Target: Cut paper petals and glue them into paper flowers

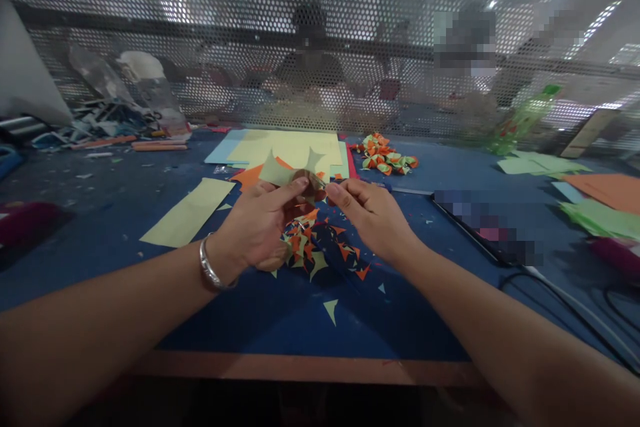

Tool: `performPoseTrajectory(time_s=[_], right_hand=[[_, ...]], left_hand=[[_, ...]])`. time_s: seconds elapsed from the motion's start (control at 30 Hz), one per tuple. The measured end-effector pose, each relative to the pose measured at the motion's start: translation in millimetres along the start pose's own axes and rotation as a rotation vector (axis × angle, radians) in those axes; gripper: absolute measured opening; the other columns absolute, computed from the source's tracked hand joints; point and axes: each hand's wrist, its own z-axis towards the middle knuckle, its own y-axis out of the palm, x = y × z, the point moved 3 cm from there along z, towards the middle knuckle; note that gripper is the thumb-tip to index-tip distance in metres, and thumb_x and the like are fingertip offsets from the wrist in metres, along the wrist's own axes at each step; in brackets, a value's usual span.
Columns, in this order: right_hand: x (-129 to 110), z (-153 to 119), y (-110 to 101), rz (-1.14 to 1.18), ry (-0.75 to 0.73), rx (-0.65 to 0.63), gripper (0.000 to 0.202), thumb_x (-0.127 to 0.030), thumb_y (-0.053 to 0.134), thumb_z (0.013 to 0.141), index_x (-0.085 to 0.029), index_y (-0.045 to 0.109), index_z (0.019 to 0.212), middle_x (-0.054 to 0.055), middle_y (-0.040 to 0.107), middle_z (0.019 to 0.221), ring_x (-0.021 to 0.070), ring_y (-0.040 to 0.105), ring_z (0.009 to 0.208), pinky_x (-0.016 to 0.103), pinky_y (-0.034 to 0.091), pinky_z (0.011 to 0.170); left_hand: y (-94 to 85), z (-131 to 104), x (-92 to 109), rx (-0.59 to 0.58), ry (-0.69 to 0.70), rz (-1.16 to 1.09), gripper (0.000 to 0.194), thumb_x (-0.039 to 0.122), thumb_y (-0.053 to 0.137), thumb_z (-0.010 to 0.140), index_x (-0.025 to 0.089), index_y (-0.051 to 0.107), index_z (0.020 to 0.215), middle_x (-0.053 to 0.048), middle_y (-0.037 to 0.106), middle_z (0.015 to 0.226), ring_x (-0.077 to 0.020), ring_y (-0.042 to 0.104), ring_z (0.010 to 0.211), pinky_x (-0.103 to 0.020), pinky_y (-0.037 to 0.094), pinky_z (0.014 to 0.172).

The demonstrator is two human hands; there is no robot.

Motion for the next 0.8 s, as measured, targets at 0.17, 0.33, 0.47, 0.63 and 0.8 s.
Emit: performPoseTrajectory(time_s=[0.17, 0.33, 0.47, 0.63, 0.8], right_hand=[[-0.1, 0.0, 2.7, 0.041, 0.0, -0.035, 0.049, -0.066, 0.05, 0.095, -0.021, 0.066, 0.081, -0.005, 0.037, 0.056, 0.0108, 0.028, 0.047, 0.027, 0.022, 0.044], [0.3, 0.7, 1.6, 0.027, -0.005, -0.023, 0.051, -0.065, 0.049, 0.096, -0.02, 0.06, 0.073, -0.005, 0.037, 0.06, 0.0097, 0.028, 0.049, 0.026, 0.022, 0.044], [0.4, 0.9, 1.1, 0.012, 0.0, -0.019, 0.053, -0.066, 0.048, 0.096, -0.021, 0.053, 0.068, -0.004, 0.036, 0.062, 0.0095, 0.027, 0.05, 0.025, 0.022, 0.043], [0.5, 0.5, 0.9, 0.006, 0.006, -0.009, 0.054, -0.067, 0.048, 0.095, -0.02, 0.057, 0.07, -0.001, 0.047, 0.065, 0.0098, 0.034, 0.051, 0.025, 0.026, 0.044], [0.0, 0.4, 0.0, -0.021, -0.012, 0.007, 0.054, -0.067, 0.049, 0.095, -0.021, 0.06, 0.069, 0.0, 0.05, 0.062, 0.0117, 0.04, 0.052, 0.026, 0.029, 0.046]], left_hand=[[2.5, -2.1, -4.0, -0.012, -0.032, 0.009, 0.009, 0.018, 0.075, 0.079, 0.013, 0.073, 0.072, -0.006, 0.073, 0.076, -0.0139, 0.066, 0.07, -0.027, 0.049, 0.07], [2.8, -3.1, -5.2, -0.023, -0.055, -0.018, 0.006, 0.017, 0.076, 0.078, 0.013, 0.074, 0.074, -0.005, 0.074, 0.077, -0.0131, 0.066, 0.07, -0.026, 0.051, 0.069], [2.5, -2.9, -5.2, -0.056, -0.056, -0.01, 0.009, 0.018, 0.077, 0.078, 0.012, 0.074, 0.072, -0.005, 0.073, 0.076, -0.0138, 0.066, 0.07, -0.027, 0.052, 0.071], [2.8, -2.4, -5.9, -0.085, -0.042, -0.035, 0.009, 0.019, 0.081, 0.074, 0.013, 0.074, 0.072, -0.004, 0.073, 0.074, -0.0142, 0.066, 0.069, -0.029, 0.052, 0.074], [3.8, -1.8, -7.4, -0.118, 0.006, -0.03, 0.006, 0.019, 0.079, 0.076, 0.014, 0.075, 0.078, -0.005, 0.073, 0.076, -0.0141, 0.066, 0.07, -0.027, 0.051, 0.073]])
